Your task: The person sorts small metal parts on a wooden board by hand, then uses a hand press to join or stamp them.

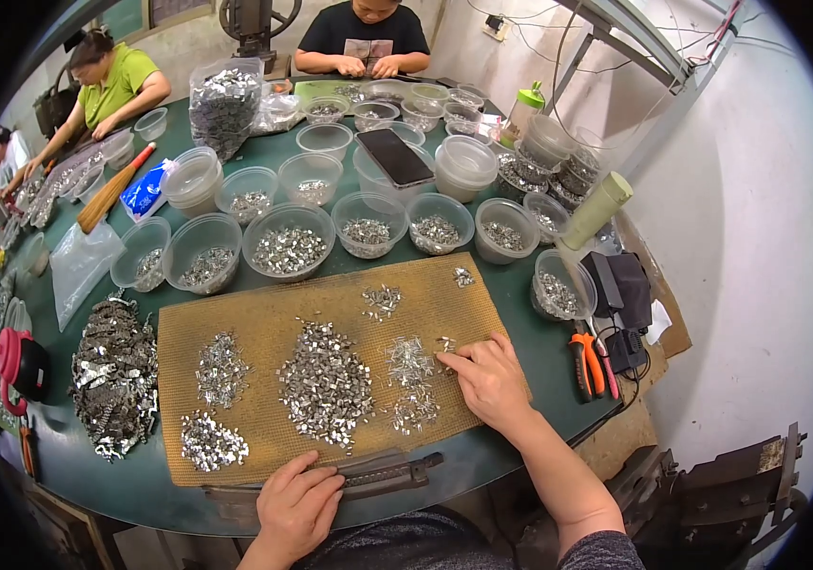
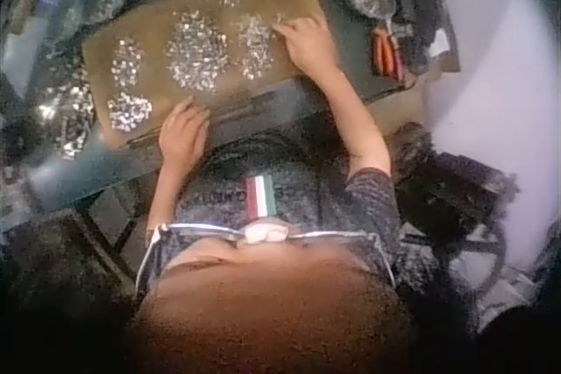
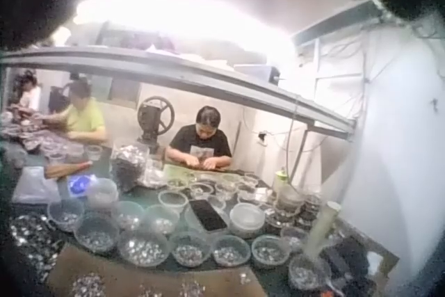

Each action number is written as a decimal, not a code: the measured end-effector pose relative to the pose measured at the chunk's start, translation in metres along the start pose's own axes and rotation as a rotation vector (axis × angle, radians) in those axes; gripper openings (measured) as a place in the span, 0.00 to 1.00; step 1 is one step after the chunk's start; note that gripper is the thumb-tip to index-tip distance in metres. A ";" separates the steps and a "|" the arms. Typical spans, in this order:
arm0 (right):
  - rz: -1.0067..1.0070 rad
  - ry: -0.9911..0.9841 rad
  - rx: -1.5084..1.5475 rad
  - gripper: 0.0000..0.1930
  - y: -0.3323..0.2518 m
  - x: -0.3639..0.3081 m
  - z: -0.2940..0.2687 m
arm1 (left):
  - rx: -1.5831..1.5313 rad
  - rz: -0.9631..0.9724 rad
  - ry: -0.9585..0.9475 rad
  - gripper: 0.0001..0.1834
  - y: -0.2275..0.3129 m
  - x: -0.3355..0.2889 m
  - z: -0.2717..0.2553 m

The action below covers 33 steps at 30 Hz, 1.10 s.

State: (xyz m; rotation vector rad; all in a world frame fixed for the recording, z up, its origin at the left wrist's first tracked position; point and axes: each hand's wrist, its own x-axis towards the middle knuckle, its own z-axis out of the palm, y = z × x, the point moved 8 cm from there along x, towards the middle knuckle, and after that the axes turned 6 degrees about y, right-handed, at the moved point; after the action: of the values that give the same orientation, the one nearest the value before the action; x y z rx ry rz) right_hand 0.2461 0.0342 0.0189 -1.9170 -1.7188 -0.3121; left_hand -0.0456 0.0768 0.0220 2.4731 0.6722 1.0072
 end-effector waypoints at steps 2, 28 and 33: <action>0.001 -0.005 -0.010 0.17 0.000 -0.001 -0.001 | -0.001 -0.005 -0.005 0.13 0.000 0.000 0.000; 0.084 0.044 -0.029 0.19 0.013 -0.086 -0.065 | -0.136 0.010 -0.181 0.12 0.019 0.039 0.004; 0.117 0.107 0.122 0.16 0.025 -0.094 -0.077 | -0.087 0.202 -0.223 0.12 0.040 0.085 0.022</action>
State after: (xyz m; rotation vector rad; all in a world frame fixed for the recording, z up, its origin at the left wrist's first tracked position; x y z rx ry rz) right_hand 0.2693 -0.0879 0.0288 -1.8686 -1.5154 -0.2552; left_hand 0.0353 0.0888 0.0736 2.5626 0.3068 0.7930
